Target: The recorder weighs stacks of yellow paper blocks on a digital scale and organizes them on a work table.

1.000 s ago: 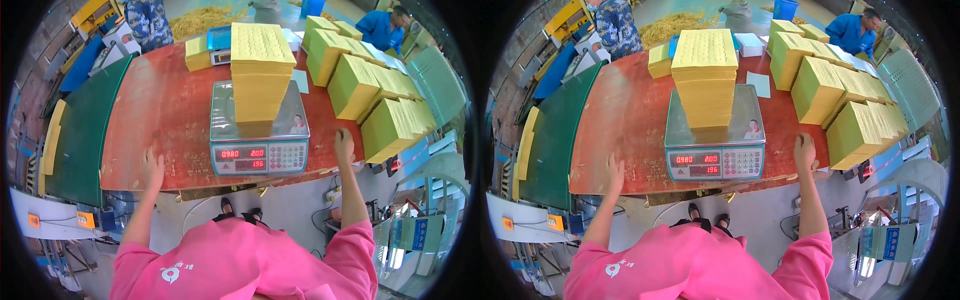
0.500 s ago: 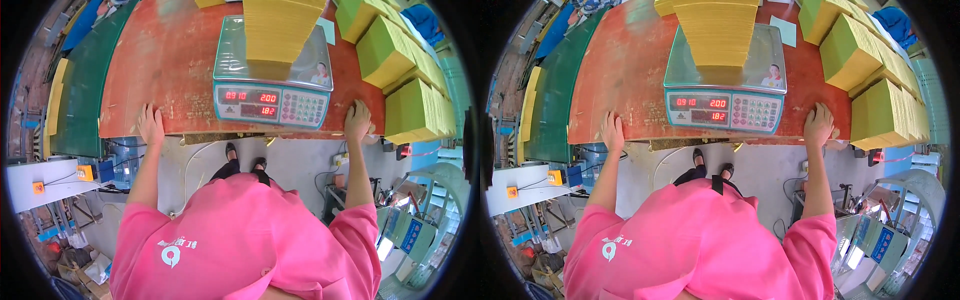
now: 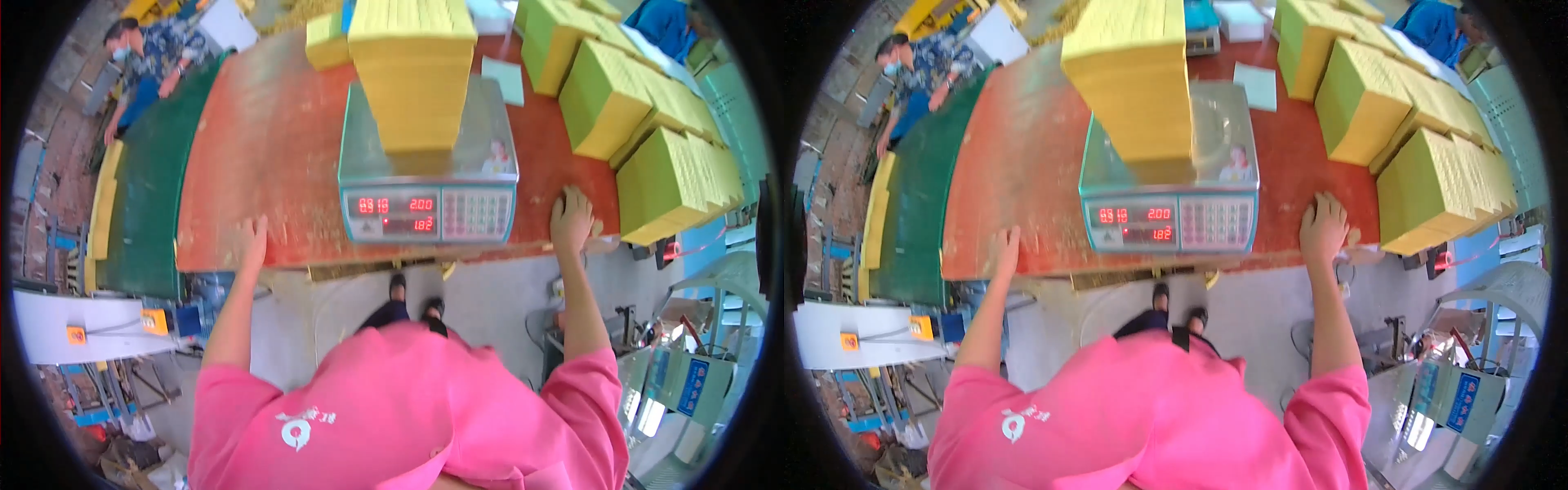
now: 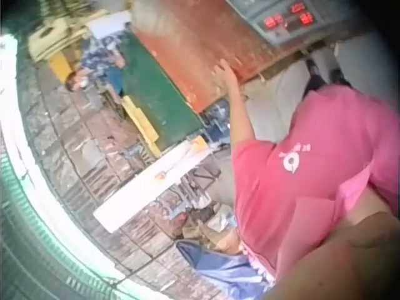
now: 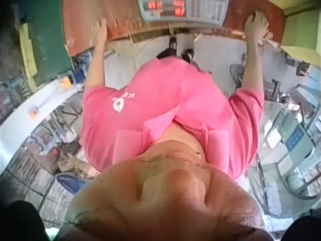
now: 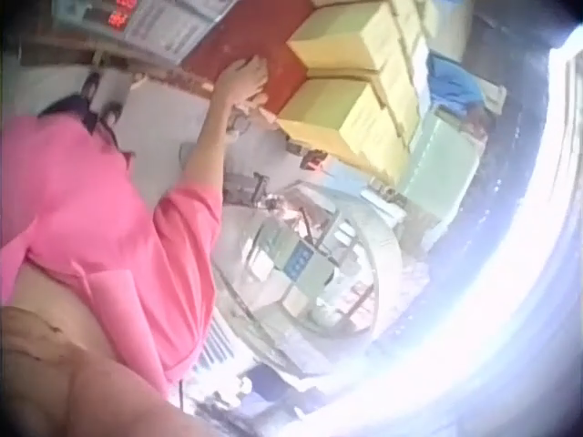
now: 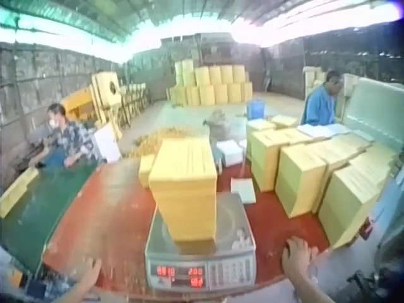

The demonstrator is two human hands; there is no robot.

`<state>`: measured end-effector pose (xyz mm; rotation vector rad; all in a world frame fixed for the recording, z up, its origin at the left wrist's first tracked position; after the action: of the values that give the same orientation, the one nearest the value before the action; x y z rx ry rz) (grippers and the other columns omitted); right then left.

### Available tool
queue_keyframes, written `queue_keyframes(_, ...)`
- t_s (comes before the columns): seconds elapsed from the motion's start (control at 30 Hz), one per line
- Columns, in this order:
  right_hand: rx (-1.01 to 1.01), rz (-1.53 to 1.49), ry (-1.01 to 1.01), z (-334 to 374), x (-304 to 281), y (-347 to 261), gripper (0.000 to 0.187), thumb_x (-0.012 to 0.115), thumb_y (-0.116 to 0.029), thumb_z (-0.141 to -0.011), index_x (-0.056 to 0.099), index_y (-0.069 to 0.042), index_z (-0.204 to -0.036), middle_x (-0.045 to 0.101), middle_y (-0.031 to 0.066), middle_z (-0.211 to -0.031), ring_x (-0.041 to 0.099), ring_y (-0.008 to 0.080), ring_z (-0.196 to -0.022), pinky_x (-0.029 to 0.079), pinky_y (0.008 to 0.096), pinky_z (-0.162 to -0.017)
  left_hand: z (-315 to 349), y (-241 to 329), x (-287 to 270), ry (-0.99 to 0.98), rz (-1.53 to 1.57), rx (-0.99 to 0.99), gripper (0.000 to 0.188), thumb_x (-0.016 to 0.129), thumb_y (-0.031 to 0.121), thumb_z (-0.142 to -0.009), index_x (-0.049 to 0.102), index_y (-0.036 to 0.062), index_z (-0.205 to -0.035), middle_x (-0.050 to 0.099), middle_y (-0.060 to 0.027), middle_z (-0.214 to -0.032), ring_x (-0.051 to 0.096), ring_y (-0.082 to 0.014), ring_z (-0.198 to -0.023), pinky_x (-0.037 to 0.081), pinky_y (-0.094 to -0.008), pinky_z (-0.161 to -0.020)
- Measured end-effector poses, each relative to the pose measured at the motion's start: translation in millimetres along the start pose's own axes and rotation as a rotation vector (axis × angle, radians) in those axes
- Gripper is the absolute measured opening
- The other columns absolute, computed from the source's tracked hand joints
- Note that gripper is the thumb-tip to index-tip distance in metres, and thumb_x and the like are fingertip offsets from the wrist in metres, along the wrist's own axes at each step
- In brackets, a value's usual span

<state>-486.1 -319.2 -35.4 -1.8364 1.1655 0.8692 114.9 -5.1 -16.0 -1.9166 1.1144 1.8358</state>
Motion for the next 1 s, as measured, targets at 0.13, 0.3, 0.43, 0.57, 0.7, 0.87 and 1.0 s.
queue_keyframes(0.13,0.021,-0.051,0.015,3,-7,-8,0.028,0.058,-0.018,-0.088,0.062,-0.010,-0.114,0.059,0.0061,-0.127,0.051,0.0280,-0.119,0.041,0.0460,-0.096,-34,91,-67,0.133,0.303,0.218,0.028,0.059,0.021,-0.095,0.064,-0.0008,-0.111,0.062,-0.0198,-0.119,0.061,-0.0341,-0.107,0.047,-0.0397,-0.093)
queue_keyframes(0.3,0.042,-0.026,0.014,9,-15,-5,0.028,0.059,-0.015,-0.086,0.062,-0.009,-0.113,0.059,0.0067,-0.126,0.051,0.0284,-0.120,0.041,0.0451,-0.096,-4,314,-194,0.136,0.607,1.009,0.027,0.066,0.001,-0.084,0.064,-0.0001,-0.110,0.063,-0.0127,-0.123,0.059,-0.0273,-0.114,0.045,-0.0360,-0.098)
queue_keyframes(0.43,0.035,-0.045,0.043,6,-14,-11,0.028,0.059,-0.014,-0.086,0.063,-0.008,-0.112,0.059,0.0071,-0.125,0.051,0.0288,-0.120,0.040,0.0445,-0.097,-28,378,-203,0.088,0.541,1.138,0.028,0.071,0.003,-0.080,0.065,0.0021,-0.108,0.064,-0.0104,-0.123,0.058,-0.0233,-0.116,0.043,-0.0344,-0.100)
queue_keyframes(0.57,0.041,-0.035,0.067,5,-12,-15,0.027,0.059,-0.014,-0.086,0.063,-0.008,-0.111,0.060,0.0072,-0.124,0.052,0.0286,-0.119,0.040,0.0444,-0.098,-65,387,-179,-0.184,0.656,1.068,0.023,0.073,0.006,-0.080,0.066,0.0028,-0.102,0.065,-0.0098,-0.119,0.059,-0.0216,-0.113,0.042,-0.0331,-0.100)
queue_keyframes(0.7,0.053,-0.053,0.056,2,-12,-14,0.026,0.059,-0.014,-0.085,0.064,-0.008,-0.111,0.061,0.0067,-0.123,0.052,0.0283,-0.118,0.041,0.0444,-0.098,-75,390,-176,-0.231,0.648,1.042,0.014,0.072,0.006,-0.081,0.067,0.0012,-0.094,0.068,-0.0090,-0.112,0.061,-0.0194,-0.108,0.042,-0.0322,-0.099)
queue_keyframes(0.87,0.025,-0.017,0.078,2,-17,-15,0.026,0.058,-0.012,-0.086,0.063,-0.009,-0.111,0.062,0.0067,-0.122,0.054,0.0282,-0.116,0.043,0.0439,-0.094,-72,391,-179,-0.230,0.644,1.051,0.010,0.068,0.005,-0.084,0.067,0.0001,-0.093,0.069,-0.0083,-0.109,0.062,-0.0182,-0.105,0.045,-0.0316,-0.095)
queue_keyframes(1.0,0.030,0.000,0.072,3,-17,-18,0.026,0.058,-0.012,-0.086,0.063,-0.009,-0.111,0.062,0.0066,-0.122,0.054,0.0281,-0.116,0.043,0.0438,-0.094,-74,386,-178,-0.112,0.632,1.047,0.009,0.065,0.006,-0.087,0.066,0.0006,-0.094,0.069,-0.0090,-0.106,0.064,-0.0191,-0.100,0.048,-0.0308,-0.088)
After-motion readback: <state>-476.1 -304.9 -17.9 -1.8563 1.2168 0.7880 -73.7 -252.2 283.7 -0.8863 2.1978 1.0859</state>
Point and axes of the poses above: each hand's wrist, its own z-axis away from the middle knuckle, its own x-axis out of the palm, y = z × x, the point moved 4 cm from there along -z, towards the middle knuckle
